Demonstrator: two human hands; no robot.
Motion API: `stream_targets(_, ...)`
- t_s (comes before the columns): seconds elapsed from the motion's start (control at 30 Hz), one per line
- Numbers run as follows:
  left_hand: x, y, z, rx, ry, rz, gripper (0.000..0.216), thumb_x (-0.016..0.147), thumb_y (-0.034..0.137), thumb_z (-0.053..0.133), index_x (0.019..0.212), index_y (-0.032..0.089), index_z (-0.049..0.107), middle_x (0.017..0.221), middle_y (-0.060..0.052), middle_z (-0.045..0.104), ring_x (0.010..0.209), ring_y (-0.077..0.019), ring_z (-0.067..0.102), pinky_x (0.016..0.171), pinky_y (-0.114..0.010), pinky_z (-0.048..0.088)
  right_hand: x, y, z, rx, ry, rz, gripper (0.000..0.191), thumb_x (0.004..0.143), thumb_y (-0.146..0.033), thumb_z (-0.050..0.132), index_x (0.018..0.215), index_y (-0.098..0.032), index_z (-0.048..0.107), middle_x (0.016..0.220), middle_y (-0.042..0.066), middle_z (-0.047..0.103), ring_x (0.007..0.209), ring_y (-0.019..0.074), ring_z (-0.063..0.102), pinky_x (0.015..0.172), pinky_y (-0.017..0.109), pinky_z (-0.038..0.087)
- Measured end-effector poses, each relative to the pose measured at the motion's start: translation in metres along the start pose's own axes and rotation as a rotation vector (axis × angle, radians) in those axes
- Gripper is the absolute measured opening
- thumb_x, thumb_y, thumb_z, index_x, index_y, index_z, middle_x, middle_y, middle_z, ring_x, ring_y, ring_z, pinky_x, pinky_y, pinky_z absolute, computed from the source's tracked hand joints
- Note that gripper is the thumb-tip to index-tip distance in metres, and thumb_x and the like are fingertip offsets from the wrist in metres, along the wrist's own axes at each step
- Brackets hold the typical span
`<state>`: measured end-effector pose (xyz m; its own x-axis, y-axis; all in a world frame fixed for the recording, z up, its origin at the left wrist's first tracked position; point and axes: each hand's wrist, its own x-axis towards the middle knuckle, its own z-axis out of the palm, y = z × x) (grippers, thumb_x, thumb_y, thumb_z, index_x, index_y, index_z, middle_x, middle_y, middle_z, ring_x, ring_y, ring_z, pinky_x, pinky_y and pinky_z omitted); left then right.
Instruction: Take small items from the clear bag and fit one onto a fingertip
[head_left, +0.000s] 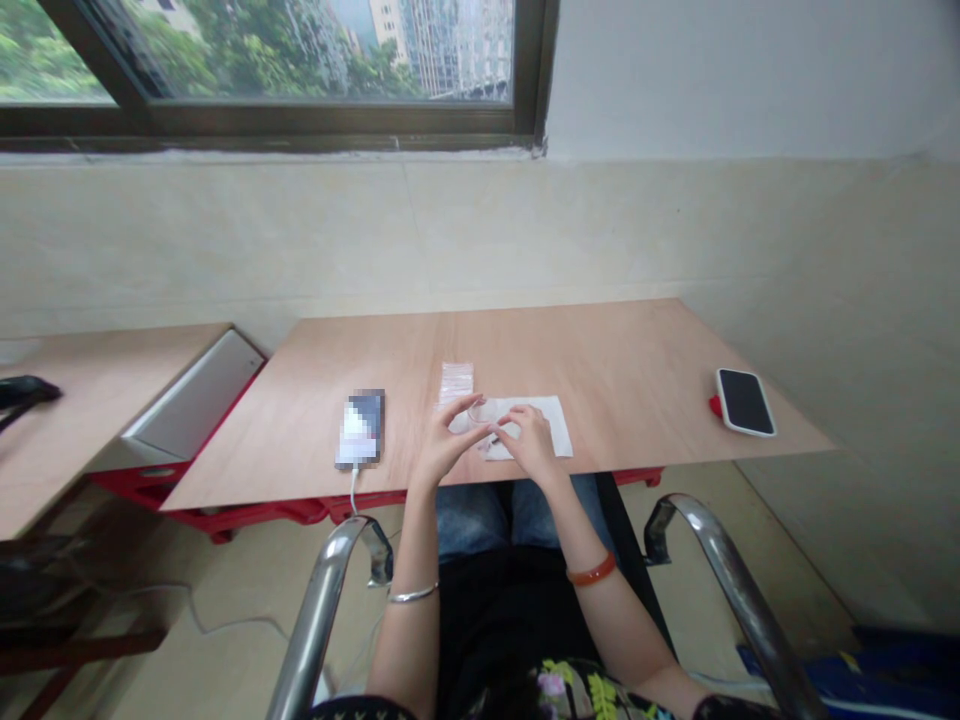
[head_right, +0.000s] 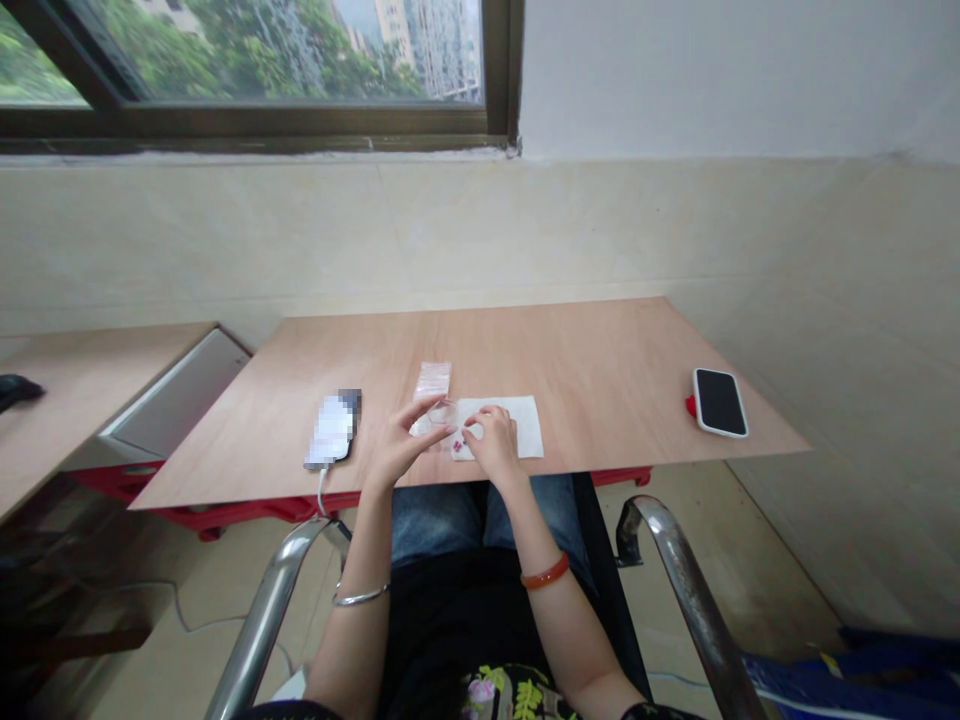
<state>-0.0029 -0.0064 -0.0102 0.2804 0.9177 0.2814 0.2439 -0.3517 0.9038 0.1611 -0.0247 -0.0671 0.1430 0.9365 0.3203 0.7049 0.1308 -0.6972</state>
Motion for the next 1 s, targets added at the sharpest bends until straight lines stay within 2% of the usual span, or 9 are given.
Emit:
stream_targets(0.1,-0.001,0.000,-0.002,-0.007,0.006,0.019,0.046,0.073,0.034,0.075,0.116,0.021,0.064,0.118,-0.009,0.067,0.113,-0.0247,0.061,0.103,-0.047,0.046,-0.008,0.010,0.016,-0.045,-0.134,-0.012,0.009,0.077,-0.024,0.073,0.085,-0.022,0.074,0.110,0.010,0.060,0.109,0.0250,0.054,0.094,0.039,0.041)
stream_targets(0.2,-0.002,0.000,-0.005,-0.009,0.005,0.024,0.045,0.074,0.033,0.074,0.116,0.021,0.063,0.120,-0.009,0.066,0.114,-0.0247,0.060,0.104,-0.048,0.045,-0.013,0.016,0.030,-0.050,-0.176,0.003,0.011,0.075,-0.023,0.075,0.086,-0.024,0.074,0.114,0.010,0.058,0.114,0.0246,0.051,0.095,0.038,0.040)
stream_targets(0.33,-0.002,0.000,-0.006,-0.015,0.015,0.010,0.047,0.073,0.033,0.075,0.117,0.021,0.063,0.120,-0.010,0.066,0.114,-0.0251,0.060,0.105,-0.049,0.044,-0.014,0.018,0.040,-0.029,-0.156,-0.001,0.012,0.075,-0.020,0.074,0.087,-0.023,0.074,0.113,0.010,0.059,0.115,0.0237,0.050,0.096,0.037,0.039)
stream_targets(0.47,-0.001,-0.001,-0.006,-0.019,0.019,0.020,0.046,0.073,0.034,0.075,0.115,0.021,0.064,0.119,-0.010,0.067,0.113,-0.0248,0.061,0.104,-0.048,0.046,-0.015,0.019,0.040,-0.021,-0.144,-0.022,0.006,0.076,-0.021,0.074,0.081,-0.022,0.074,0.114,0.010,0.058,0.114,0.0232,0.051,0.097,0.037,0.038)
stream_targets(0.73,-0.001,0.000,-0.006,-0.016,0.014,0.013,0.047,0.072,0.034,0.076,0.115,0.020,0.064,0.118,-0.010,0.067,0.112,-0.0244,0.061,0.102,-0.046,0.048,-0.016,0.021,0.045,0.001,-0.135,-0.040,0.005,0.074,-0.020,0.074,0.079,-0.021,0.075,0.117,0.010,0.059,0.114,0.0246,0.051,0.099,0.040,0.038)
stream_targets(0.83,-0.002,-0.001,-0.008,-0.019,0.007,-0.004,0.048,0.072,0.036,0.076,0.116,0.021,0.064,0.118,-0.010,0.067,0.113,-0.0258,0.061,0.097,-0.045,0.052,-0.011,0.018,0.040,0.053,-0.055,-0.054,0.002,0.076,-0.020,0.072,0.078,-0.021,0.074,0.114,0.010,0.061,0.114,0.0247,0.052,0.099,0.040,0.038)
stream_targets(0.9,-0.002,-0.001,-0.008,-0.025,-0.008,-0.016,0.049,0.072,0.037,0.076,0.117,0.021,0.064,0.118,-0.010,0.067,0.112,-0.0269,0.061,0.095,-0.046,0.053,-0.006,0.014,0.029,0.106,0.071,-0.049,0.003,0.078,-0.022,0.070,0.079,-0.020,0.073,0.110,0.009,0.063,0.111,0.0240,0.054,0.099,0.040,0.039)
stream_targets(1.0,-0.002,0.001,-0.008,-0.012,-0.026,-0.037,0.049,0.071,0.035,0.077,0.116,0.021,0.064,0.118,-0.010,0.067,0.113,-0.0269,0.060,0.100,-0.048,0.049,0.001,0.001,0.003,0.219,0.285,-0.043,0.007,0.081,-0.025,0.067,0.082,-0.019,0.072,0.105,0.008,0.063,0.105,0.0221,0.056,0.097,0.038,0.041)
